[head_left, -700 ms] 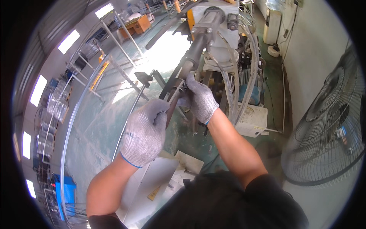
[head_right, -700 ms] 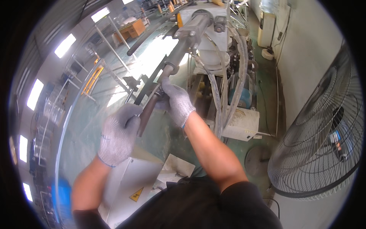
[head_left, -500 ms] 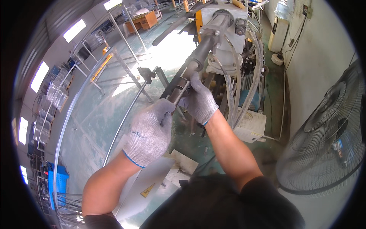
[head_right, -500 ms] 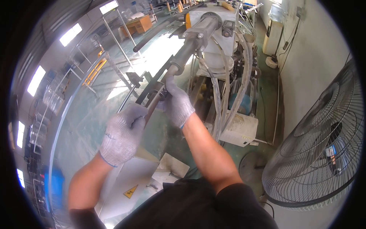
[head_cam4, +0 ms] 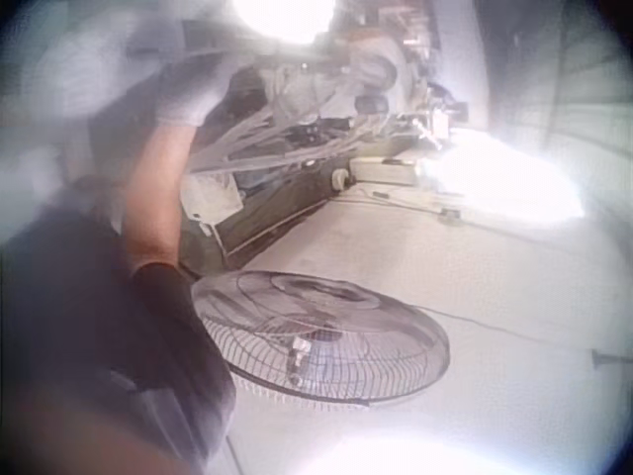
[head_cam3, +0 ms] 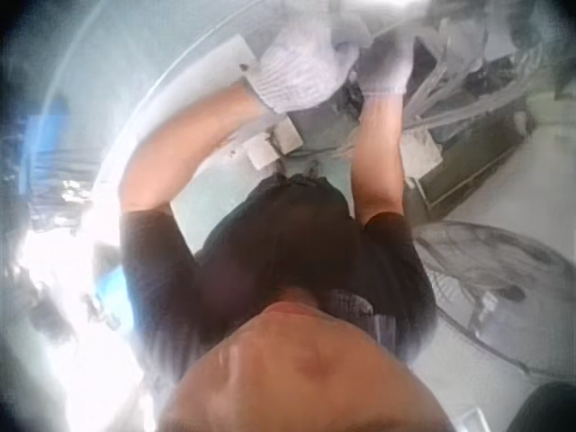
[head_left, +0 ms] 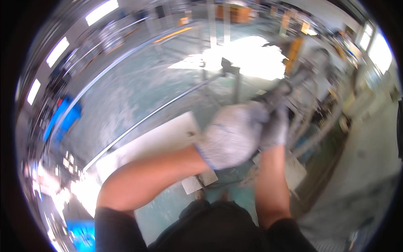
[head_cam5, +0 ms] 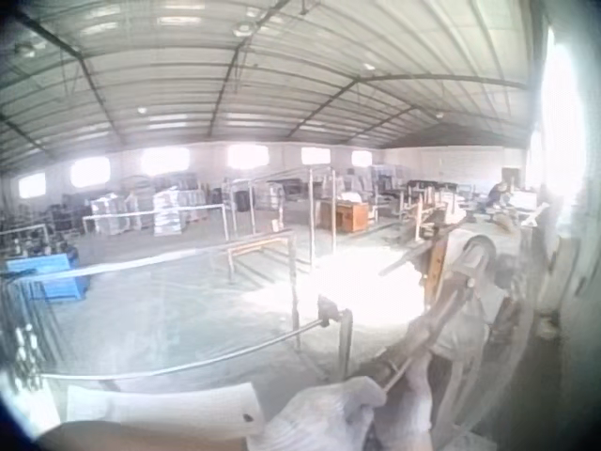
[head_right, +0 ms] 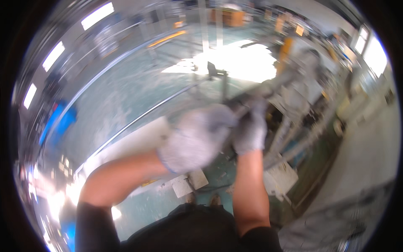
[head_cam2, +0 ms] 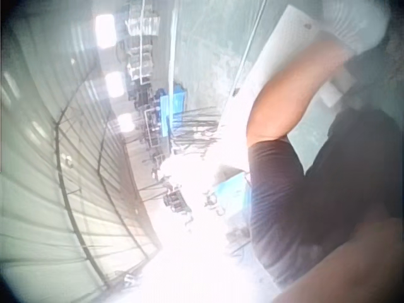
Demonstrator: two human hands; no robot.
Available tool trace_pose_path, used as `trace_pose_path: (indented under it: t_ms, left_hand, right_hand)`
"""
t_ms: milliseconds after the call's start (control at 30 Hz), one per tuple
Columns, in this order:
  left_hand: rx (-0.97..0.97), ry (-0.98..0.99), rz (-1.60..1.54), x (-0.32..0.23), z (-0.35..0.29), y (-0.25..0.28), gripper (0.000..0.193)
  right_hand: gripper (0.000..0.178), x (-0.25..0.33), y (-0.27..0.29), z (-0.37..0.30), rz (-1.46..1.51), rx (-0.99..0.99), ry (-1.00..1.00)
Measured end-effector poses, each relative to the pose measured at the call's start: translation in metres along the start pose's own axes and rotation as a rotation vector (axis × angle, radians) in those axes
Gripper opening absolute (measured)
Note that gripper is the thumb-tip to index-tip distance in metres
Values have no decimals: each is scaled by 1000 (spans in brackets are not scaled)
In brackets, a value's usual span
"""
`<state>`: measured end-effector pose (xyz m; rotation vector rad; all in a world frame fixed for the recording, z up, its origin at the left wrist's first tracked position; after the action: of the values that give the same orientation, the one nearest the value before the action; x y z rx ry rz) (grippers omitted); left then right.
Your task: The person adjusts a metal bending machine using a hex key, then loads multiple metal rods into the machine. After bending, the person removes the rods and stacks them on a wooden workbench. The person repeats the loading and bending process with additional rods.
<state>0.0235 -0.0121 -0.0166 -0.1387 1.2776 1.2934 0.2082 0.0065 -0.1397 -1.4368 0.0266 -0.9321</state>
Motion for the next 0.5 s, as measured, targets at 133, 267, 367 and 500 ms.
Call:
trace_pose_path:
  t_ms: [133,267,367,500]
  left_hand:
    - [33,-6,-235,-33,-20,2,17]
    - [-203,-290,-283,-53,-83,70,18]
    - [-383,-182,-301,-33,-153,146,20]
    - [-676,283,-647,8,-311,235,29]
  right_hand:
    - [52,2,14,-23,-68,137,70]
    - [42,-3,31,-43,-398,-110,151]
    - [35,-26,34,-82,-675,-225,183]
    - [27,-92,26,-175,-826,-253,91]
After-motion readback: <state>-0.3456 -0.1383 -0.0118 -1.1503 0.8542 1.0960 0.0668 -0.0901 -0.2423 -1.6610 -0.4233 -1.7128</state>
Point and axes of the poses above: each hand's wrist, its own z-axis towards the middle knuckle, its own y-axis out of the back of the hand, x = y × z, the point moved 3 cm from there along z, towards the middle knuckle, and after that the axes turned 7 degrees about y, right-handed, at the moved point
